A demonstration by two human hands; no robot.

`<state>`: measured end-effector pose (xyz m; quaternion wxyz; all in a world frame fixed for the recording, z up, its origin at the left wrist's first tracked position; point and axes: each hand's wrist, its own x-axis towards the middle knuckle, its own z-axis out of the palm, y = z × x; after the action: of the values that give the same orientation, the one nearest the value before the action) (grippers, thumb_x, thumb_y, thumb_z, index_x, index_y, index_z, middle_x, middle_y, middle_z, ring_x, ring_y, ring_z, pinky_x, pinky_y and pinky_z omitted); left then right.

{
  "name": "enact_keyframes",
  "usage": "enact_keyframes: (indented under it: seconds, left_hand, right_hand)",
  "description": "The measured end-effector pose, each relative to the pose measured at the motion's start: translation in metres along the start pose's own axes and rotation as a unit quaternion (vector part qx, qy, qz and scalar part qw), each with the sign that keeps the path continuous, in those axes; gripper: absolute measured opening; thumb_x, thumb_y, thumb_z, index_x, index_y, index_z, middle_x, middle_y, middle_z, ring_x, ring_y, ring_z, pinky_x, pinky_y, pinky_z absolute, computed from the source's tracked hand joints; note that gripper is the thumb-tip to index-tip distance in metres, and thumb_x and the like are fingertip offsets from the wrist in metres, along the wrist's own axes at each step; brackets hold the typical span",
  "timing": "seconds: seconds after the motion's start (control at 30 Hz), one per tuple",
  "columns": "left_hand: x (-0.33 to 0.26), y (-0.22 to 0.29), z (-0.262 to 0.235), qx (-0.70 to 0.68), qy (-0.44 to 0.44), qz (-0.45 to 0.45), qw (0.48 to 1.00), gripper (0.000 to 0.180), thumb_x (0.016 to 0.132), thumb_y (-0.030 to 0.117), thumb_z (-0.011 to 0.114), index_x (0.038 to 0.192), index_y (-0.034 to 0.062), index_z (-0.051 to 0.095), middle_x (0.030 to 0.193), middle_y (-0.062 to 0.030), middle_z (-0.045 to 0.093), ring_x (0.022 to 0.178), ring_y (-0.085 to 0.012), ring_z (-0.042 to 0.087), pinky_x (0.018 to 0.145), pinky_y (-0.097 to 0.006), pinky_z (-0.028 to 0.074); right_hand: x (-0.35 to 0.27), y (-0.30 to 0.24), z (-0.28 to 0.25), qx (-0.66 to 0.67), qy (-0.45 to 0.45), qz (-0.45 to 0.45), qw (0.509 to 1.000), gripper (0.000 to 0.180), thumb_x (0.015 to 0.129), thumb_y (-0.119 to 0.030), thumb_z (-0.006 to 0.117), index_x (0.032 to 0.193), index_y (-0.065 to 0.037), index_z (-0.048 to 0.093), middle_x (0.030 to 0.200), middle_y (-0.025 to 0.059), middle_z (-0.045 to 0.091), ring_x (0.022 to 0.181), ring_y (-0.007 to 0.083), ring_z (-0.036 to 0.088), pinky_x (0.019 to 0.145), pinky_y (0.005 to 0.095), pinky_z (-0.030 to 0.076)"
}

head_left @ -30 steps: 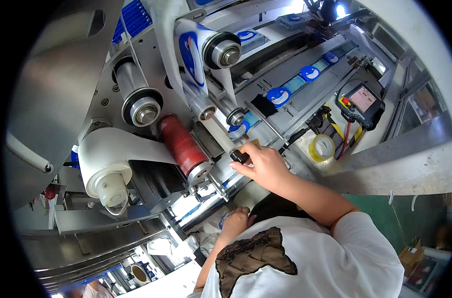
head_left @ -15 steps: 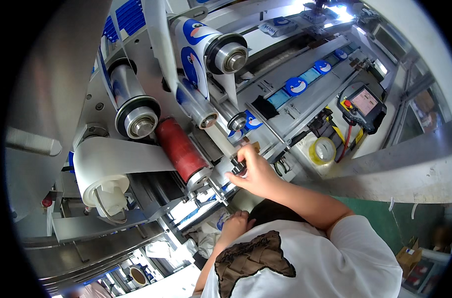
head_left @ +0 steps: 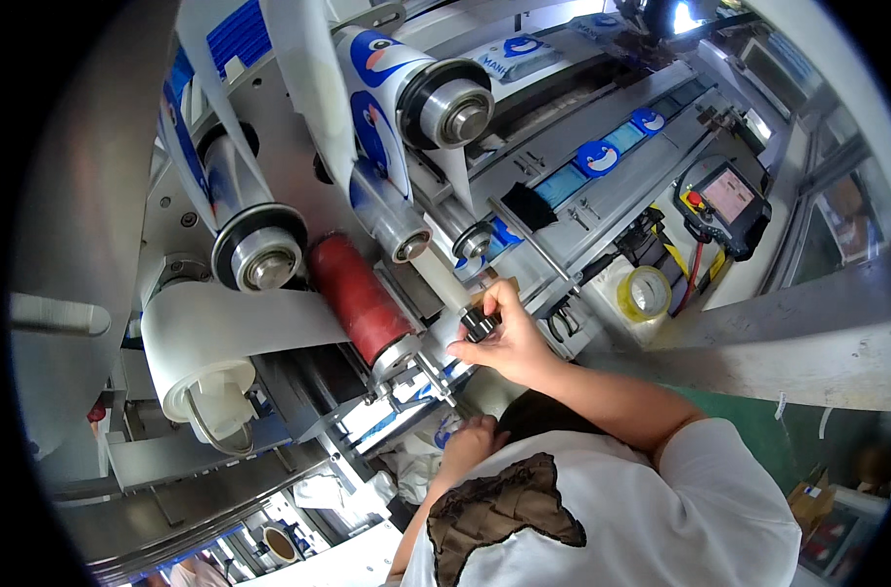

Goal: The person loads a roll of labels onto a machine and threads the label strip through rollers. They then use a handheld tool to adjust the machine's settings while labels are applied to blue circular objects. Finally, the person collects the labeled objects and places them into a cardboard box.

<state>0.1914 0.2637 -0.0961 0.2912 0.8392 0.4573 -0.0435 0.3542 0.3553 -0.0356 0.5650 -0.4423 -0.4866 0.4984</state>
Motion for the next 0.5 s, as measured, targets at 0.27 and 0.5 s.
enact_keyframes:
  seconds: [0.27,0.5]
  left_hand:
    - [0.001,0.001,0.0,-0.022,0.0,-0.015,1.0,0.032,0.08,0.032,0.062,0.091,0.0029,0.057,0.087,-0.0161,0.06,0.08,-0.0322,0.062,0.067,-0.04,0.052]
    - [0.001,-0.003,0.005,-0.032,0.012,-0.006,0.999,0.031,0.08,0.031,0.062,0.091,0.003,0.056,0.087,-0.0166,0.06,0.08,-0.0329,0.062,0.067,-0.041,0.051]
  right_hand:
    - [0.001,0.016,0.006,-0.124,0.049,-0.071,0.989,0.046,0.072,0.0,0.07,0.09,-0.009,0.028,0.08,0.0057,0.046,0.065,0.0084,0.052,0.056,0.0233,0.046]
    - [0.0,0.003,0.001,-0.182,0.028,-0.044,0.982,0.046,0.07,-0.005,0.072,0.091,-0.005,0.031,0.079,0.0065,0.045,0.063,0.0091,0.051,0.053,0.0242,0.047]
